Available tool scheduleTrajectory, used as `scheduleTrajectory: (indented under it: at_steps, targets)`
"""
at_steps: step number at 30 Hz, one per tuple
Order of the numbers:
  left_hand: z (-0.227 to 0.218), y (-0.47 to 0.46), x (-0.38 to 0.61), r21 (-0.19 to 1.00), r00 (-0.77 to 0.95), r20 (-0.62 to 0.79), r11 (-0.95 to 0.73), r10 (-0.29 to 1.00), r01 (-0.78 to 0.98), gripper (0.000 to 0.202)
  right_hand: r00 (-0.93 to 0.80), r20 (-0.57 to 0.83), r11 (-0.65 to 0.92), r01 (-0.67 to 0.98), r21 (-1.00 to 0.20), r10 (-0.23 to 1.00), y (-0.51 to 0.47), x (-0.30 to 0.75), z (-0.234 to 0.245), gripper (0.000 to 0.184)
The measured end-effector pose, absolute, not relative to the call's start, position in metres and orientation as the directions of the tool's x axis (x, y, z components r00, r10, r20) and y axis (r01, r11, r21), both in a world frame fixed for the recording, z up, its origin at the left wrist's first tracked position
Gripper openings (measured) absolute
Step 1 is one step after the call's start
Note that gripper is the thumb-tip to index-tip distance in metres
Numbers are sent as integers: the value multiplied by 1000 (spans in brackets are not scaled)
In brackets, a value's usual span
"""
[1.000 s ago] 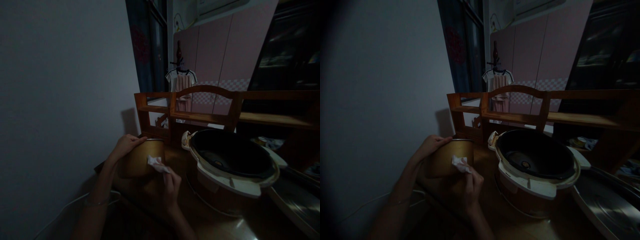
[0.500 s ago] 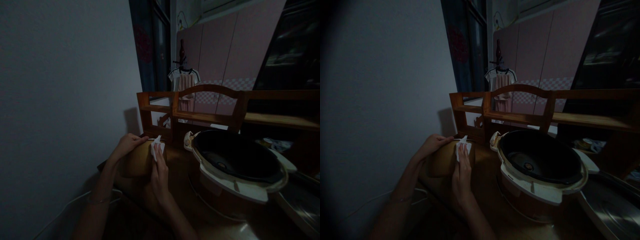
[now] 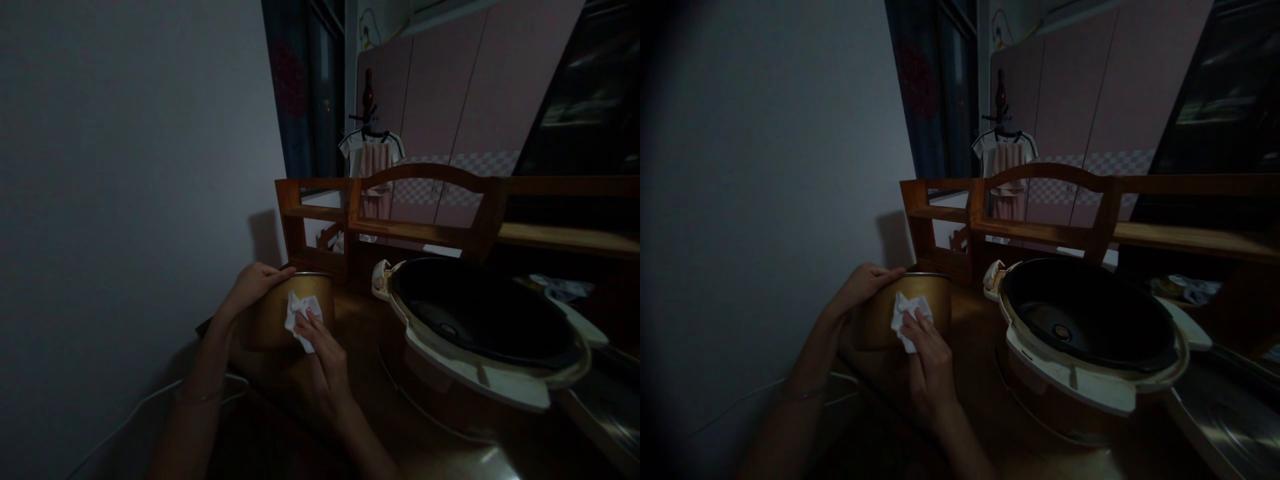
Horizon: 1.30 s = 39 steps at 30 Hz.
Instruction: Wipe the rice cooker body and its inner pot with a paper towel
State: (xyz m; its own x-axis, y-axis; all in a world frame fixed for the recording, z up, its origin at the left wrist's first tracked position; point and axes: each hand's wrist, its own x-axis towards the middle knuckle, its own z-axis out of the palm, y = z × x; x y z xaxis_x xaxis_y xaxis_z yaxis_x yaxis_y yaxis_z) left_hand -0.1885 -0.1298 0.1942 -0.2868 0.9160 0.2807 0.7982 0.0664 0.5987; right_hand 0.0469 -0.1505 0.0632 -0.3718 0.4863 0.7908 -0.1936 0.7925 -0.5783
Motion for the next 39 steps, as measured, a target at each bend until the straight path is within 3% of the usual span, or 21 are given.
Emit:
scheduleTrajectory:
  at_steps: [2,4,6,8,10,16,19,22,27,32,39]
  targets:
    - [195,-130,-187,590,-283,280,69,917,805,69,-338,776,754,-228,-616,532,-154,51,64,47]
    - [196,-131,-186,580,-282,273,77,920,811,72,-257,703,651,-265,-711,663,-157,52,65,40]
    - [196,-131,-186,573,-287,270,86,919,815,73,-115,513,451,-341,-825,851,-156,52,67,33]
    - [197,-132,-186,565,-285,270,88,920,820,74,5,293,267,-432,-862,956,-151,51,70,30]
    - [197,-132,-186,551,-271,269,83,924,830,74,69,172,184,-480,-858,983,-142,52,74,26]
    - [199,-133,-185,539,-267,261,89,928,838,76,111,31,86,-537,-839,993,-124,57,90,32]
    - [200,-132,-183,545,-266,259,87,928,834,76,121,66,121,-528,-840,990,-124,54,99,41]
    - [201,-132,-182,527,-261,257,92,930,845,76,109,199,227,-448,-865,974,-122,47,101,50]
    - [202,-133,-180,536,-252,260,78,932,840,74,-79,401,370,-258,-892,912,-113,30,86,49]
    - [202,-136,-180,564,-246,256,62,935,823,72,-187,444,421,-152,-894,876,-113,24,80,49]
    - [196,-136,-187,596,-274,271,62,923,801,73,-192,463,430,-193,-882,865,-111,34,86,51]
